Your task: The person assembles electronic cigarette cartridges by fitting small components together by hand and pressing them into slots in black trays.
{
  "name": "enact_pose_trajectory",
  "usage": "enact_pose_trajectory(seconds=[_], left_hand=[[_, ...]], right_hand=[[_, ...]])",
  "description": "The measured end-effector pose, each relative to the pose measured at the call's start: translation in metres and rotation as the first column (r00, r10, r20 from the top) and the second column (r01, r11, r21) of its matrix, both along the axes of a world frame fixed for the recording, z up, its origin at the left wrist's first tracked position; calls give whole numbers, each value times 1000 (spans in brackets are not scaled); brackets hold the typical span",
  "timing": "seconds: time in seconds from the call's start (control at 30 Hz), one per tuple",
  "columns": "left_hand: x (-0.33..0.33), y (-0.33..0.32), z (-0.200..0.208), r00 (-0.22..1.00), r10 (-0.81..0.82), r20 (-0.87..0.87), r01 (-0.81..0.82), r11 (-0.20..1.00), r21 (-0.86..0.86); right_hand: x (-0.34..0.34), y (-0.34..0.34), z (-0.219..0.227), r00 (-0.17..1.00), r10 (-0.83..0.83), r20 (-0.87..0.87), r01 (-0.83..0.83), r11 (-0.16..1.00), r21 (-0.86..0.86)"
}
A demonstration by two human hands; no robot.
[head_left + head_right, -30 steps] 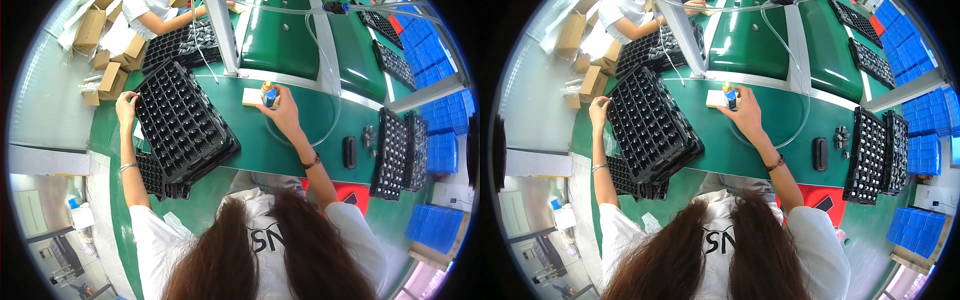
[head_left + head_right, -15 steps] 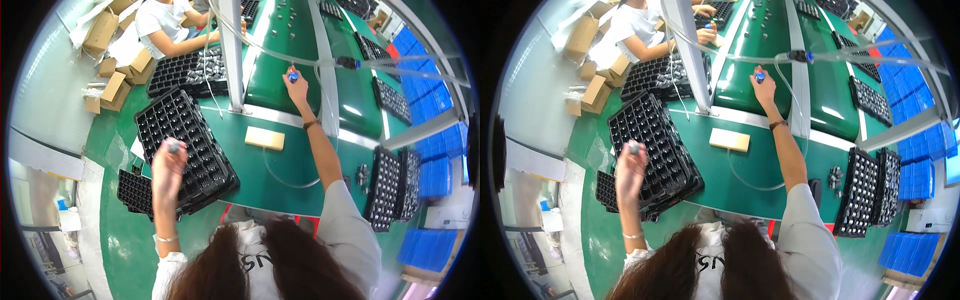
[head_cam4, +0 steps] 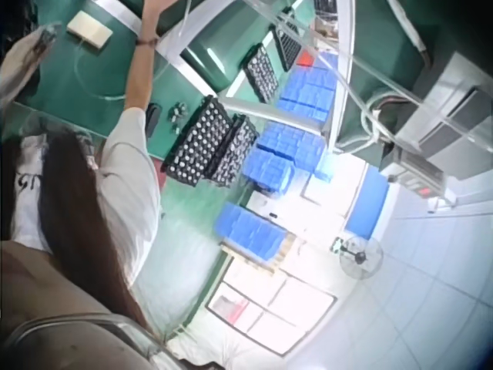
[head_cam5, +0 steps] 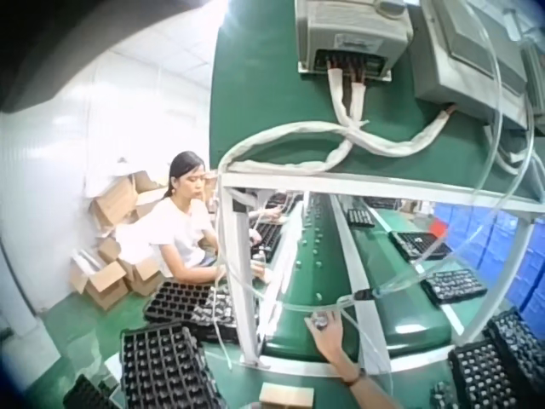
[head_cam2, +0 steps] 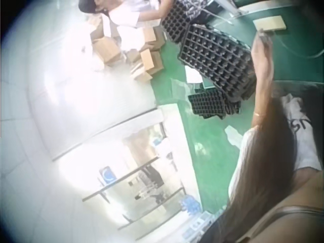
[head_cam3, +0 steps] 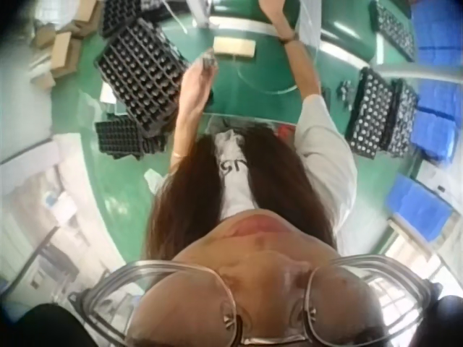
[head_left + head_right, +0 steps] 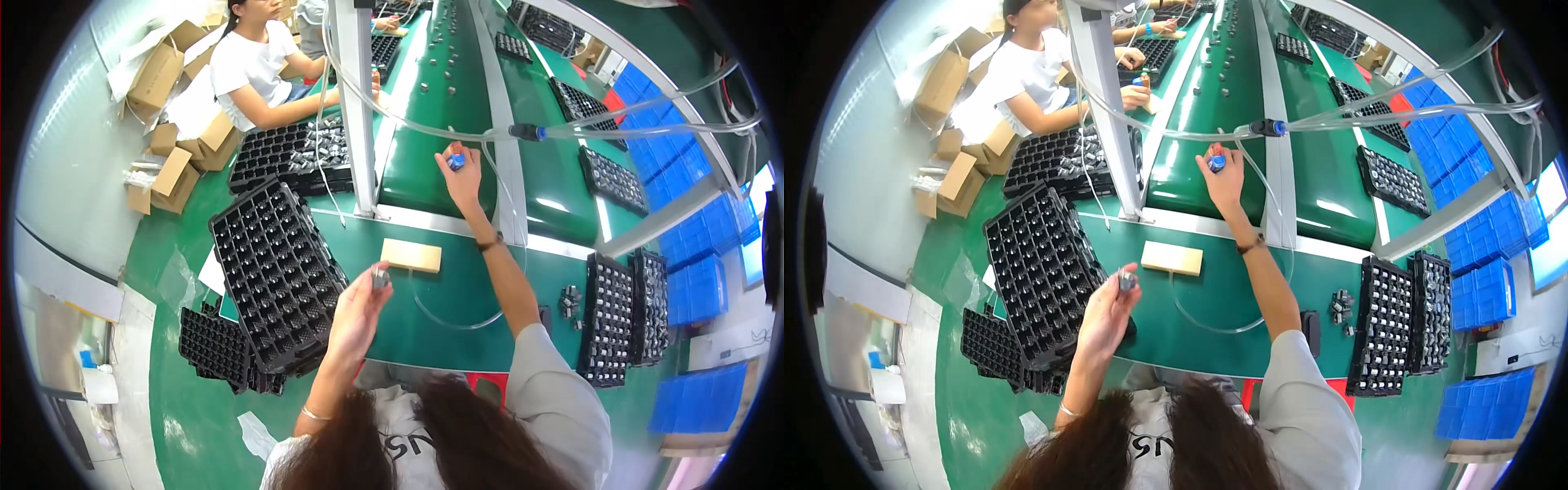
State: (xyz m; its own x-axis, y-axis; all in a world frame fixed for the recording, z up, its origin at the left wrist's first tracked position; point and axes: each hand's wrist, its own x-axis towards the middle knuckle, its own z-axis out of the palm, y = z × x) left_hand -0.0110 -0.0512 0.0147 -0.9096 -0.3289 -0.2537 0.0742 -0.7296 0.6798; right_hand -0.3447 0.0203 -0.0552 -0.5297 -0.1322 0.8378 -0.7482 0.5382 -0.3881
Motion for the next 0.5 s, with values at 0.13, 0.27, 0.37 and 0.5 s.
enact_pose_trajectory(seconds=[0.13, 0.27, 0.37, 0.5], left_hand=[[-13, 3, 5, 995, 77, -65, -96, 909, -404], [-14, 14, 12, 999, 37, -28, -46, 884, -464], [-10, 22, 18, 1000, -7, -17, -2, 873, -487], [2, 26, 14, 1000, -17, -9, 11, 867, -498]], right_hand=[[120, 32, 70, 313, 697, 645, -128, 704, -699], [196, 61, 76, 124, 855, 503, -378, 510, -773], [223, 68, 79, 144, 842, 520, -433, 526, -732], [239, 72, 77, 162, 845, 509, -452, 522, -723]])
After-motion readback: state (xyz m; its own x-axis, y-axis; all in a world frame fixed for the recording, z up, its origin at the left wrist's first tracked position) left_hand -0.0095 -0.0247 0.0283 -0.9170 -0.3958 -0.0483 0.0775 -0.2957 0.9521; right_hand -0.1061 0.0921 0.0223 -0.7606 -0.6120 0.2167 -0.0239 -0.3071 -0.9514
